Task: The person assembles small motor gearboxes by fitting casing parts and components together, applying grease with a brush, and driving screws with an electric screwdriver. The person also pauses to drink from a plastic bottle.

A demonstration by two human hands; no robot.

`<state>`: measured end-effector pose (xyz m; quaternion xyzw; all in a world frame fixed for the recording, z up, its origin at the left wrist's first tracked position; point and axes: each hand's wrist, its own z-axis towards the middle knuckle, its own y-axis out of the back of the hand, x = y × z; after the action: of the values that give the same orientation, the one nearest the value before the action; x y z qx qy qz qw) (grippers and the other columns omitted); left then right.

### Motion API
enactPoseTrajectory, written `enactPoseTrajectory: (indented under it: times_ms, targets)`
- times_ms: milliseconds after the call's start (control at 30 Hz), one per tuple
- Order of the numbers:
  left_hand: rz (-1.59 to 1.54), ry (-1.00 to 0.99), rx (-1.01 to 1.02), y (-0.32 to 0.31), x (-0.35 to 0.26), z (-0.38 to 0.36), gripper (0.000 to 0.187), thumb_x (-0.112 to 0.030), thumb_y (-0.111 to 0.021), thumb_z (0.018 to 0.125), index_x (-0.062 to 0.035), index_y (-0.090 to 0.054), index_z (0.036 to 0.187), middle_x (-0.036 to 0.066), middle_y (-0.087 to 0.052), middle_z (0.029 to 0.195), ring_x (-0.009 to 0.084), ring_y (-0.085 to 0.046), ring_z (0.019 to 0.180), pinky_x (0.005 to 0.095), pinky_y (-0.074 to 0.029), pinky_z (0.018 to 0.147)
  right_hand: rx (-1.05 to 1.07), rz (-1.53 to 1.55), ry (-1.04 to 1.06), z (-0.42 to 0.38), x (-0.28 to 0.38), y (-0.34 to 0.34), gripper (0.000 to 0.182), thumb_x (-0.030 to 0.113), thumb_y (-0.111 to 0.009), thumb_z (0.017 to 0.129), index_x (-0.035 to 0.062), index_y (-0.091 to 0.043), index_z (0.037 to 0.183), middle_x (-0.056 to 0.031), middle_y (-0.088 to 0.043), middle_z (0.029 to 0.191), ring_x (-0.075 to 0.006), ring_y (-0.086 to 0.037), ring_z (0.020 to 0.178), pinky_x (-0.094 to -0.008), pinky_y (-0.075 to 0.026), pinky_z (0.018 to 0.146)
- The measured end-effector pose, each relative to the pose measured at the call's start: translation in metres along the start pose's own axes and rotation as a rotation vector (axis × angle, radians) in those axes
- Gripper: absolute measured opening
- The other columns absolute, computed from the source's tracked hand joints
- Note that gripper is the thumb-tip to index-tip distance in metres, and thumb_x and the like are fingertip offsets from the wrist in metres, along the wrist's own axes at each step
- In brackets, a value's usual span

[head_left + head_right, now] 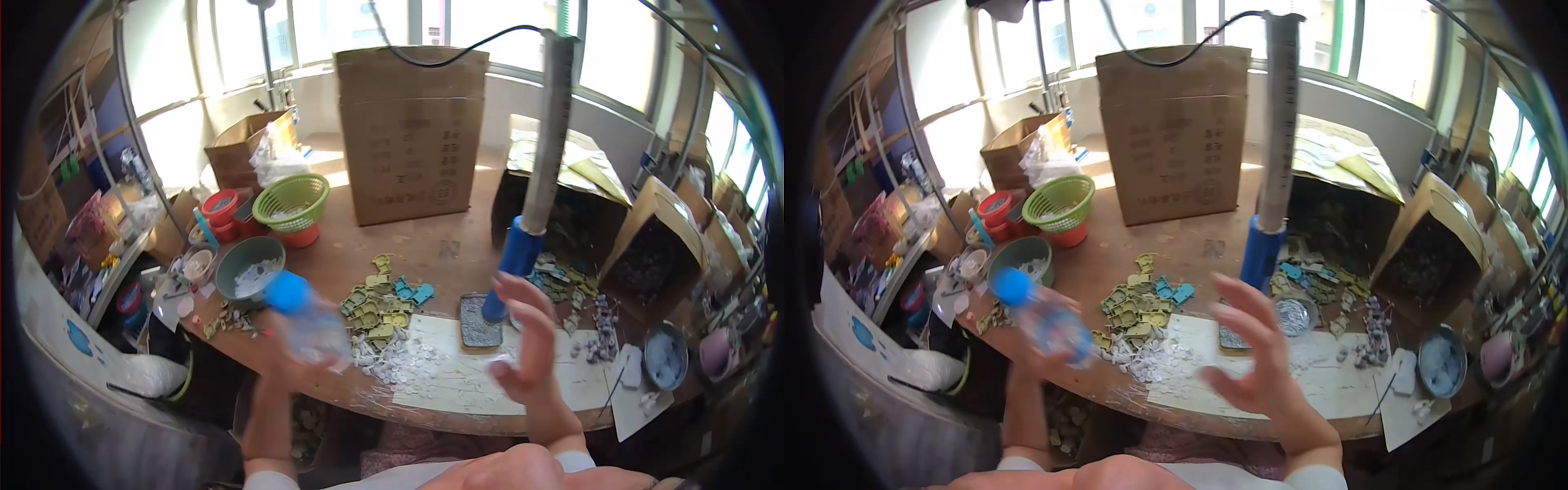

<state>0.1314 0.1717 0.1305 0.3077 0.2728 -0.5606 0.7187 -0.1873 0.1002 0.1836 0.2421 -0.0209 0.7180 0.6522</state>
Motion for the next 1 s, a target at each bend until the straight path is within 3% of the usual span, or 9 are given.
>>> enactPoseTrajectory:
  times_ms: [100,133,333,433,667,733,800,833,1000]
  targets:
    - [0.355,0.096,0.143,-0.090,-0.013,-0.011,0.083,-0.023,-0.089,0.064,-0.0041,-0.044,0.131,0.016,-0.061,0.114,0.0296,-0.061,0.107,0.0419,-0.047,0.093,0.156,0.054,0.085,0.031,0.017,-0.012,0.075,0.047,-0.073,0.083,0.0104,-0.040,0.140,-0.0278,-0.031,0.147,-0.0411,-0.038,0.135,-0.0503,-0.035,0.107]
    - [0.433,-0.049,0.127,-0.114,-0.007,-0.012,0.081,-0.021,-0.088,0.062,-0.0043,-0.047,0.129,0.018,-0.061,0.115,0.0338,-0.061,0.105,0.0416,-0.047,0.092,0.191,0.044,0.096,0.034,0.019,-0.009,0.079,0.044,-0.076,0.081,0.0109,-0.039,0.142,-0.0265,-0.031,0.148,-0.0405,-0.038,0.136,-0.0504,-0.037,0.106]
    - [0.400,-0.054,0.173,-0.191,-0.024,0.008,0.080,-0.022,-0.088,0.063,-0.0037,-0.047,0.129,0.019,-0.061,0.113,0.0366,-0.061,0.104,0.0423,-0.048,0.090,0.098,0.215,-0.199,0.022,0.016,0.034,0.052,0.008,-0.061,0.091,0.0085,-0.044,0.140,-0.0225,-0.035,0.148,-0.0341,-0.059,0.119,-0.0411,-0.052,0.093]
    - [0.201,0.129,0.379,-0.214,-0.030,0.009,0.081,-0.025,-0.085,0.066,0.0000,-0.044,0.131,0.022,-0.060,0.115,0.0383,-0.060,0.108,0.0442,-0.048,0.091,0.108,0.331,-0.194,0.013,0.019,0.062,0.057,-0.013,-0.035,0.084,0.0067,-0.047,0.137,-0.0244,-0.044,0.141,-0.0293,-0.069,0.099,-0.0331,-0.058,0.079]
    - [-0.094,0.315,0.638,-0.245,-0.041,0.018,0.090,-0.029,-0.084,0.068,0.0027,-0.035,0.137,0.021,-0.060,0.118,0.0346,-0.060,0.111,0.0401,-0.047,0.094,0.056,0.475,-0.298,-0.002,0.016,0.104,0.049,-0.012,-0.037,0.086,0.0047,-0.055,0.128,-0.0226,-0.053,0.132,-0.0251,-0.069,0.100,-0.0305,-0.059,0.077]
    - [-0.068,0.306,0.565,-0.254,-0.037,0.016,0.089,-0.030,-0.084,0.068,0.0020,-0.036,0.136,0.021,-0.060,0.116,0.0352,-0.061,0.109,0.0409,-0.048,0.092,-0.103,0.302,-0.182,0.001,0.011,0.105,0.033,-0.001,-0.051,0.089,0.0044,-0.059,0.120,-0.0208,-0.057,0.124,-0.0224,-0.070,0.092,-0.0284,-0.056,0.069]
    - [-0.042,0.290,0.489,-0.259,-0.037,0.016,0.087,-0.031,-0.084,0.069,0.0014,-0.037,0.134,0.020,-0.061,0.114,0.0357,-0.061,0.107,0.0416,-0.048,0.091,0.062,-0.458,-0.102,0.000,0.007,0.124,0.019,0.014,-0.063,0.087,0.0050,-0.063,0.104,-0.0177,-0.061,0.106,-0.0227,-0.067,0.081,-0.0301,-0.050,0.060]
    - [0.153,0.202,0.416,-0.261,-0.038,0.018,0.085,-0.031,-0.085,0.068,0.0009,-0.039,0.132,0.020,-0.062,0.112,0.0363,-0.062,0.104,0.0421,-0.049,0.089,0.061,-0.538,-0.079,0.000,0.005,0.125,0.017,0.021,-0.069,0.082,0.0062,-0.061,0.086,-0.0122,-0.060,0.080,-0.0262,-0.060,0.062,-0.0342,-0.044,0.051]
    - [0.438,0.046,0.368,-0.255,-0.039,0.020,0.080,-0.031,-0.085,0.068,0.0010,-0.042,0.127,0.019,-0.063,0.105,0.0365,-0.063,0.100,0.0428,-0.050,0.085,0.141,-0.582,-0.019,0.003,-0.002,0.129,0.010,0.010,-0.066,0.075,0.0076,-0.056,0.074,-0.0060,-0.051,0.056,-0.0271,-0.054,0.048,-0.0349,-0.042,0.046]
